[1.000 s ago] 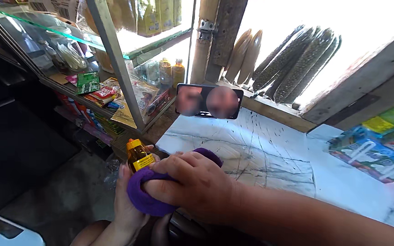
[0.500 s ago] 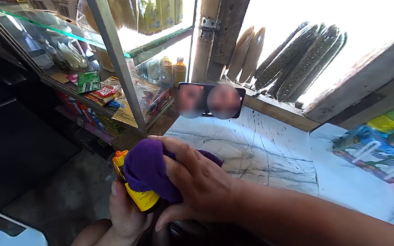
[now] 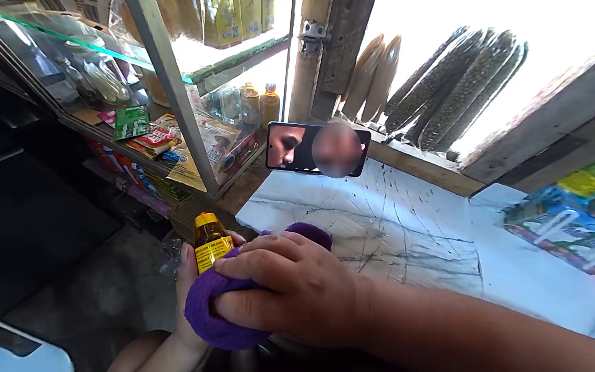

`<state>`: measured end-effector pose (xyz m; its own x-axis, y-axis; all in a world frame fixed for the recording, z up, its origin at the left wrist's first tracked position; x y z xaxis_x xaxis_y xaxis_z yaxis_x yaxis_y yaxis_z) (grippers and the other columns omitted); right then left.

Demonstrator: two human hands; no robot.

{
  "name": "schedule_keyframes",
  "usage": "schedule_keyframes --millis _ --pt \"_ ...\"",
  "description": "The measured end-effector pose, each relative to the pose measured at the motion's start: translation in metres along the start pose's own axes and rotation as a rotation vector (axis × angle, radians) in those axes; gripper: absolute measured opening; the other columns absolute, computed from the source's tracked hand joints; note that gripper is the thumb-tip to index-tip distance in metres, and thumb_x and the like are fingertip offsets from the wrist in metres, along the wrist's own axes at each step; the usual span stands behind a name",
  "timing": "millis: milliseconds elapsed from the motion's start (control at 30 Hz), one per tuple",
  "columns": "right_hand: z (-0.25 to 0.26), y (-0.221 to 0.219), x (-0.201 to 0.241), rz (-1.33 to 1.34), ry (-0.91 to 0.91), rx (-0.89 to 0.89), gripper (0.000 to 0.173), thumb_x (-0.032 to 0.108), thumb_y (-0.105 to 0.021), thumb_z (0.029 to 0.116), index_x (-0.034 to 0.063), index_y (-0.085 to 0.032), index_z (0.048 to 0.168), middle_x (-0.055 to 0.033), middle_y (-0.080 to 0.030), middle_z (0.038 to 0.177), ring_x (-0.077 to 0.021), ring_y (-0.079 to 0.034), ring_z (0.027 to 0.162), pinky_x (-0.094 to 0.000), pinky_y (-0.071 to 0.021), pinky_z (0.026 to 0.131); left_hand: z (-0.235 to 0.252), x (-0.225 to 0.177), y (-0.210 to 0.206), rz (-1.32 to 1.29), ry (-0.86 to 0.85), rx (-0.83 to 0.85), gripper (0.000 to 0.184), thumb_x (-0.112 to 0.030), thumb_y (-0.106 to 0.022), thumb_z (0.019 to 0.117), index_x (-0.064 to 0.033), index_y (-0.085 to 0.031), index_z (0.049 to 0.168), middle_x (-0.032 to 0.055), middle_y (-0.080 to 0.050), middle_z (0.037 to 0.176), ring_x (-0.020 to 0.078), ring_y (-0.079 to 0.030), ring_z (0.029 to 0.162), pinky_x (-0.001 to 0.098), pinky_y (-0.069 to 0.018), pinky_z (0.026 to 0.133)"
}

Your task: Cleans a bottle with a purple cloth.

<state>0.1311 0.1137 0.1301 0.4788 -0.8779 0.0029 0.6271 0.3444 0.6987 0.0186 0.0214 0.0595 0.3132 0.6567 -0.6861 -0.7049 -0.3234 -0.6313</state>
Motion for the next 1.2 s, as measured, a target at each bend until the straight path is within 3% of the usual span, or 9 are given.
schedule_keyframes --millis 133,233,400,467,567,667,867,1000,1200 --pt "0.0 0.001 0.003 -0.022 0.046 -0.023 0.019 0.01 -0.056 0.1008 0.0184 -0.072 0.108 -0.0081 -0.071 0.109 -0.0259 -0.067 0.106 -0.0373 -0.0557 0.083 0.001 -0.003 -0.005 0.001 0.029 -0.051 0.055 -0.055 -0.039 0.1028 -0.0085 -0.067 0.108 0.0001 -0.074 0.095 0.0053 -0.07 0.089 0.0173 -0.0561 0.081" --pt "-0.001 0.0 0.003 -0.021 0.066 -0.026 0.017 0.011 -0.057 0.1003 0.0186 -0.072 0.104 -0.0071 -0.07 0.106 -0.0255 -0.066 0.106 -0.0377 -0.0546 0.083 -0.001 -0.002 -0.006 -0.01 0.093 -0.064 0.056 -0.059 -0.045 0.0992 -0.0095 -0.068 0.111 -0.001 -0.073 0.092 0.0044 -0.07 0.087 0.0172 -0.0568 0.079" --pt "-0.002 0.001 -0.003 0.054 -0.042 -0.061 0.023 0.007 -0.058 0.0989 0.016 -0.066 0.119 -0.0104 -0.069 0.119 -0.0259 -0.066 0.113 -0.0383 -0.0555 0.091 -0.001 0.004 0.007 -0.075 0.032 0.008 0.057 -0.063 -0.054 0.094 -0.0131 -0.068 0.12 0.0011 -0.074 0.101 0.0084 -0.071 0.095 0.0247 -0.0579 0.085" --pt "-0.002 -0.001 -0.008 0.082 -0.124 -0.077 0.034 0.017 -0.07 0.0936 0.0093 -0.063 0.126 -0.0143 -0.065 0.128 -0.0264 -0.065 0.118 -0.0392 -0.0563 0.095 -0.004 0.002 0.01 -0.124 -0.003 0.07 0.053 -0.059 -0.053 0.0971 -0.015 -0.069 0.121 0.0024 -0.074 0.11 0.0108 -0.07 0.103 0.0288 -0.0581 0.089" --pt "-0.005 -0.007 -0.016 0.063 -0.256 -0.023 0.074 0.047 -0.079 0.0853 0.0001 -0.053 0.137 -0.0215 -0.051 0.145 -0.0269 -0.059 0.127 -0.0361 -0.0543 0.101 -0.002 -0.006 -0.001 -0.051 -0.08 0.1 0.047 -0.057 -0.054 0.0967 -0.0201 -0.072 0.119 -0.0012 -0.075 0.111 0.0081 -0.071 0.104 0.0281 -0.0576 0.093" --pt "-0.008 -0.01 -0.018 0.081 -0.284 0.031 0.087 0.052 -0.08 0.0808 -0.0031 -0.049 0.141 -0.0254 -0.046 0.148 -0.0289 -0.056 0.131 -0.0355 -0.0526 0.103 -0.005 -0.006 -0.003 0.036 -0.101 0.107 0.047 -0.059 -0.05 0.0974 -0.0231 -0.073 0.117 -0.0046 -0.075 0.109 0.005 -0.07 0.103 0.0255 -0.0572 0.092" --pt "-0.002 -0.005 -0.016 0.157 -0.193 0.033 0.059 0.033 -0.083 0.0831 0.0035 -0.061 0.129 -0.0193 -0.06 0.133 -0.0265 -0.062 0.121 -0.0364 -0.056 0.097 -0.008 -0.002 0.003 0.223 -0.167 0.066 0.049 -0.062 -0.039 0.1005 -0.029 -0.069 0.12 -0.0108 -0.073 0.114 0.0007 -0.066 0.111 0.0237 -0.0531 0.098" --pt "0.0 -0.002 -0.013 0.13 -0.121 0.041 0.035 0.016 -0.074 0.0886 0.0097 -0.069 0.123 -0.0142 -0.067 0.125 -0.0246 -0.065 0.114 -0.036 -0.057 0.092 -0.011 0.005 0.013 0.301 -0.145 -0.037 0.054 -0.061 -0.03 0.1036 -0.0276 -0.072 0.11 -0.0096 -0.074 0.108 0.0018 -0.067 0.106 0.0245 -0.0543 0.094" --pt "-0.001 -0.001 -0.008 0.082 -0.081 0.008 0.027 0.003 -0.063 0.0941 0.0174 -0.073 0.115 -0.0092 -0.071 0.119 -0.0254 -0.066 0.114 -0.0381 -0.0568 0.09 -0.003 0.004 0.006 -0.017 -0.021 0.0 0.053 -0.06 -0.046 0.0989 -0.0147 -0.068 0.116 -0.0017 -0.073 0.104 0.006 -0.069 0.1 0.0228 -0.0557 0.089"
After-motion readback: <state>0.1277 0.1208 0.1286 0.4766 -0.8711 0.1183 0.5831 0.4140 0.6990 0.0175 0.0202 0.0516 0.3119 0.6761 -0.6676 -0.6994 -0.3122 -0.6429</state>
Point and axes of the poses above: each hand's wrist, its own z-axis towards the middle knuckle, its own y-axis out of the back of the hand, x = y × z, the point moved 3 cm from there along z, towards the middle knuckle
